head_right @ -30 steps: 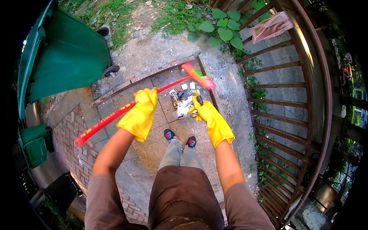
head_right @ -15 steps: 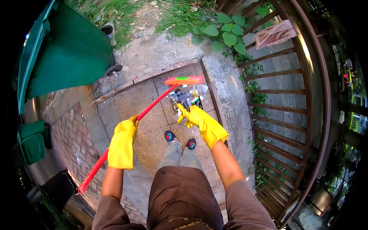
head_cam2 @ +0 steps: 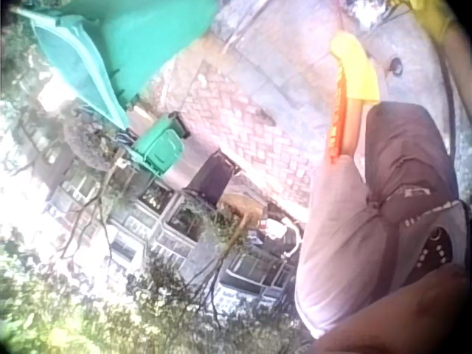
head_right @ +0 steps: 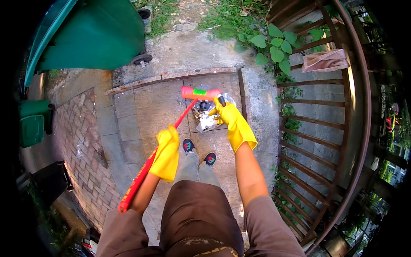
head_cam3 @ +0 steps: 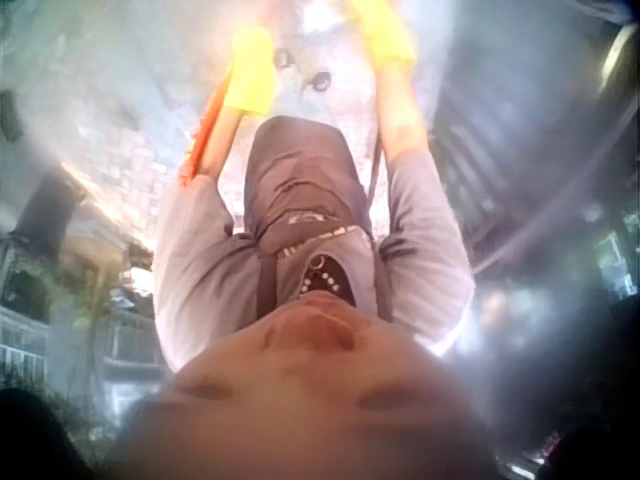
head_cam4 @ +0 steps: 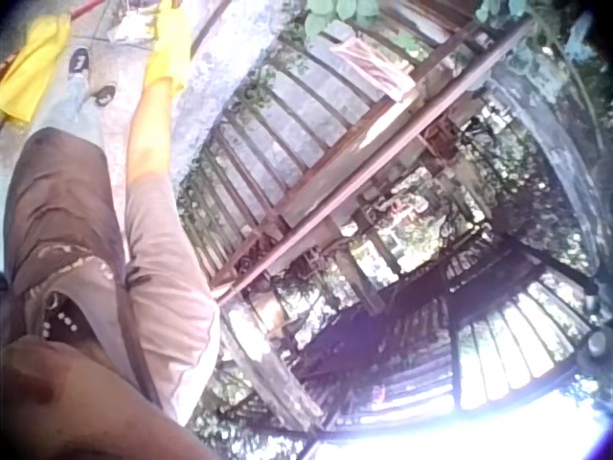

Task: The person sweeps scattered trash and debris on a paved outdoor area using a broom and dustpan. They gather the waste into a pile and scoop it into the dustpan, then transfer the contents into a green waste bin. The person continues sweeping the remaining debris along the walkway and near a wooden railing.

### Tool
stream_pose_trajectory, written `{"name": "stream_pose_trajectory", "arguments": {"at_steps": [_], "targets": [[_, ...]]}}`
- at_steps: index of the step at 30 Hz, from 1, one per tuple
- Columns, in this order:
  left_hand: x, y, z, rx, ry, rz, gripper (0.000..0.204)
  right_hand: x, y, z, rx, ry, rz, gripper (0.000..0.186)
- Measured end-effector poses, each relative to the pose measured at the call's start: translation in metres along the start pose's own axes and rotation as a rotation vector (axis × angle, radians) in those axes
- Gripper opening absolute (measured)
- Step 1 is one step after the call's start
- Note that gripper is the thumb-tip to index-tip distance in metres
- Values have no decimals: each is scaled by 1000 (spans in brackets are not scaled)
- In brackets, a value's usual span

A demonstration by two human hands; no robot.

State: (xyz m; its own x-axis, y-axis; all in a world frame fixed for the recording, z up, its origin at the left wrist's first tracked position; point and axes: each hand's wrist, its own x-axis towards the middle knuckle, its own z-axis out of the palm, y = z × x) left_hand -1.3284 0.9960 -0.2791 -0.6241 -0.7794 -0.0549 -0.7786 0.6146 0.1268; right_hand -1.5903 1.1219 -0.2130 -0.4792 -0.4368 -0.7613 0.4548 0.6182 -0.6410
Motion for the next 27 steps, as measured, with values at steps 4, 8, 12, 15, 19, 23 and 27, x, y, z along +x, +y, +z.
{"name": "stream_pose_trajectory", "arguments": {"at_steps": [4, 8, 12, 15, 19, 23, 27], "targets": [[-55, -23, -53, 250, -234, 105, 40, -11, 9, -7, -75, -7, 34, 61], [-14, -11, -141, 206, -809, -65, 31, -59, 26, -14, -177, -79, 28, 67], [12, -17, -203, 180, -896, -41, 42, -96, 87, -26, -90, -199, 12, 61], [28, 2, -193, 158, -836, -46, 43, -124, 110, -36, -60, -109, 53, 61], [53, 48, -113, 32, -724, -90, 35, -142, 118, -47, 70, 3, 50, 66], [72, 118, -40, 50, -699, -44, 35, -148, 108, -47, 181, 160, 110, 67], [25, 101, 8, 76, -387, 146, 28, -129, 137, -49, 302, 231, 27, 67]]}}
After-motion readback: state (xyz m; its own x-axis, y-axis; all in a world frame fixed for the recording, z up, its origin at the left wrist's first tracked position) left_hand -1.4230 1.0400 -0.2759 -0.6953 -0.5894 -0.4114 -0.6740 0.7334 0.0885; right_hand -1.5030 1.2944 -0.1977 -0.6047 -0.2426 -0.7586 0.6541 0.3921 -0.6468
